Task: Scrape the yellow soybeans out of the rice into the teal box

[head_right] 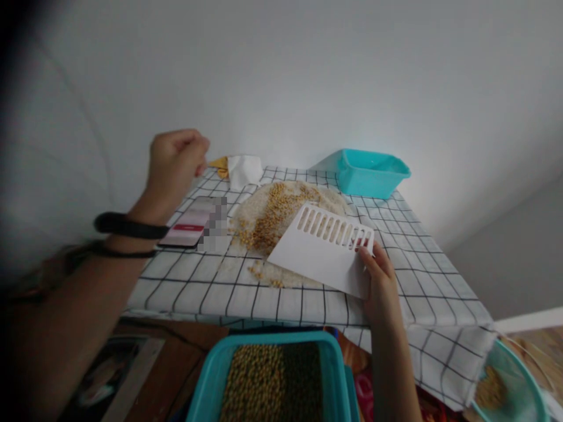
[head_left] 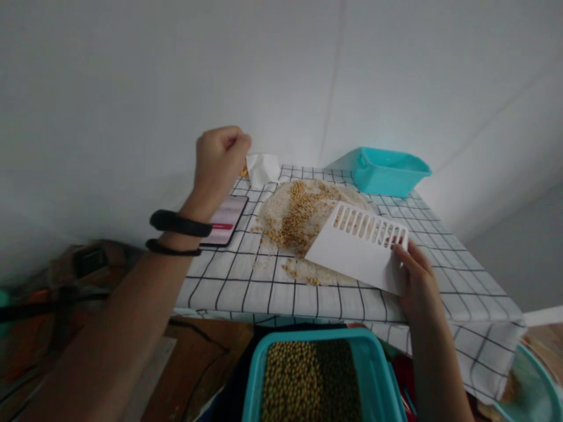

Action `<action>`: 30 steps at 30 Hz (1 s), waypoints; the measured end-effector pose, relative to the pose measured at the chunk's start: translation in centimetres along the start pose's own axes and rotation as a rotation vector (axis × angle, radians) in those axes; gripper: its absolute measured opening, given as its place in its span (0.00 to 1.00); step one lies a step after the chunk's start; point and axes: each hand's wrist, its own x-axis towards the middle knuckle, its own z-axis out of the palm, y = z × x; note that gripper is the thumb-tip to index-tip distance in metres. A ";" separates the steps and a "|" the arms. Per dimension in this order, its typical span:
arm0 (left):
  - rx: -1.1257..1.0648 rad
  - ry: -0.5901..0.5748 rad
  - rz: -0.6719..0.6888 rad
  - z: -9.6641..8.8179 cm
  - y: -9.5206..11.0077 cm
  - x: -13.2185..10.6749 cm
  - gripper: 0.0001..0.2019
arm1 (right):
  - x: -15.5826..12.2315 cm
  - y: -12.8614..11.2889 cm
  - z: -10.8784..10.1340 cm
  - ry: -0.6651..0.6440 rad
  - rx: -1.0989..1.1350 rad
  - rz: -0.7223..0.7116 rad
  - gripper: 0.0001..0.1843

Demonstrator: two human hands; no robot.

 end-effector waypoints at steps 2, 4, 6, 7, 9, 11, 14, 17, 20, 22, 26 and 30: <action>-0.112 -0.137 -0.003 0.7 -1.8 -0.1 0.19 | -0.1 0.0 -0.1 -0.005 -0.009 -0.005 0.22; -0.180 -0.260 -0.001 1.0 -3.4 -1.0 0.17 | -0.1 -0.1 -0.1 0.007 -0.024 0.006 0.21; -0.225 -0.340 -0.009 0.8 -4.4 -2.2 0.16 | -0.2 -0.3 -0.2 0.043 -0.043 0.023 0.19; -0.232 -0.356 -0.006 0.6 -4.6 -2.7 0.15 | -0.2 -0.4 -0.1 0.059 -0.055 0.019 0.18; -0.234 -0.342 0.024 0.1 -4.7 -3.4 0.15 | -0.5 -0.6 0.0 0.061 -0.088 -0.009 0.15; 0.038 -0.231 0.103 -0.3 -4.6 -3.6 0.20 | -0.7 -0.9 0.1 0.038 -0.128 -0.055 0.14; 0.505 -0.236 0.241 -0.7 -4.3 -3.7 0.30 | -1.0 -1.1 0.3 0.031 -0.189 -0.137 0.13; 0.543 -0.200 0.231 -0.9 -4.2 -3.8 0.34 | -1.0 -1.1 0.3 0.016 -0.234 -0.202 0.11; 0.507 -0.166 0.226 -1.2 -4.5 -4.1 0.34 | -1.0 -1.1 0.3 0.009 -0.241 -0.215 0.10; 0.498 -0.158 0.220 -1.4 -4.9 -4.3 0.33 | -1.0 -1.1 0.3 0.009 -0.246 -0.214 0.10; 0.485 -0.166 0.231 -1.6 -6.1 -4.1 0.31 | -1.0 -1.3 0.4 -0.026 -0.249 -0.221 0.10; 0.449 -0.069 0.203 -1.4 -5.1 -4.1 0.30 | -0.9 -1.3 0.4 -0.042 -0.245 -0.228 0.10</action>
